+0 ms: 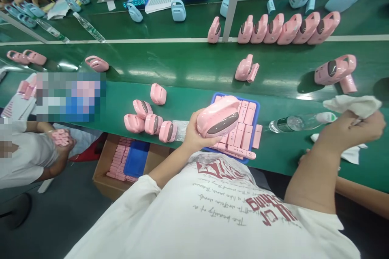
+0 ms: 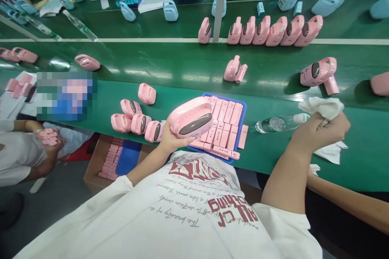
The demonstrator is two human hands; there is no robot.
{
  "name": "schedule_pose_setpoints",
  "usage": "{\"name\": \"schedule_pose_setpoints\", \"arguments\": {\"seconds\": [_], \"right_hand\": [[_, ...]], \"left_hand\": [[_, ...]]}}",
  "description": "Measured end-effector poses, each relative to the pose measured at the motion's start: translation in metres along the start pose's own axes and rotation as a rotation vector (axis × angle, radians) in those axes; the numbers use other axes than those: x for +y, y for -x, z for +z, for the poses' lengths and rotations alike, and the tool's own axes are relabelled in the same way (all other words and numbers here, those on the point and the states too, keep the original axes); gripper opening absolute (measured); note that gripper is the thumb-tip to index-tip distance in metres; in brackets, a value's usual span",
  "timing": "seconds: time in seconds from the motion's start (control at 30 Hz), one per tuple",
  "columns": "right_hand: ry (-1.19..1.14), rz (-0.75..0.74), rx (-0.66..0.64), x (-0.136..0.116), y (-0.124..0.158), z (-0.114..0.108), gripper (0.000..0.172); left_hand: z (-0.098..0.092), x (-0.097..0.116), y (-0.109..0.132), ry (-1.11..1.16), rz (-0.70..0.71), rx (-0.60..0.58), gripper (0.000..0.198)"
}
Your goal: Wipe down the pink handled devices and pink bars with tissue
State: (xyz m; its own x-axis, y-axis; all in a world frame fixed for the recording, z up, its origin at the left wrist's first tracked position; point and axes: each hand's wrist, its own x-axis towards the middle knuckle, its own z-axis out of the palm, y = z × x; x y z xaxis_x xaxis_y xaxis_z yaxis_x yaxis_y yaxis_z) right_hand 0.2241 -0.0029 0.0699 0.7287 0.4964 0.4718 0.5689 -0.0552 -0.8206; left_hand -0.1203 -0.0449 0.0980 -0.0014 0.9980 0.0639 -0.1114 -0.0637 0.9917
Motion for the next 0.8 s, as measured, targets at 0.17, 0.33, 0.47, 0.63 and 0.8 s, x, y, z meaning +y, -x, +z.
{"name": "schedule_pose_setpoints", "arguments": {"seconds": [0.17,0.33,0.47,0.63,0.8], "right_hand": [[-0.104,-0.294,-0.213,-0.081,0.058,0.017,0.028],[-0.396,-0.421,-0.582,-0.134,0.124,0.032,0.047],[-0.436,-0.732,-0.653,-0.136,0.134,0.034,0.056],[-0.376,-0.748,-0.753,-0.127,0.121,0.033,0.05],[-0.483,-0.77,-0.743,-0.132,0.128,0.031,0.052]], "left_hand": [[0.014,0.0,-0.004,-0.079,0.072,-0.026,0.082],[0.027,0.006,-0.009,-0.045,0.002,-0.037,0.075],[0.026,0.006,-0.014,-0.107,-0.045,0.01,0.075],[0.02,0.009,-0.016,-0.18,-0.011,0.011,0.076],[0.023,0.012,-0.017,-0.193,-0.08,0.052,0.06]]}}
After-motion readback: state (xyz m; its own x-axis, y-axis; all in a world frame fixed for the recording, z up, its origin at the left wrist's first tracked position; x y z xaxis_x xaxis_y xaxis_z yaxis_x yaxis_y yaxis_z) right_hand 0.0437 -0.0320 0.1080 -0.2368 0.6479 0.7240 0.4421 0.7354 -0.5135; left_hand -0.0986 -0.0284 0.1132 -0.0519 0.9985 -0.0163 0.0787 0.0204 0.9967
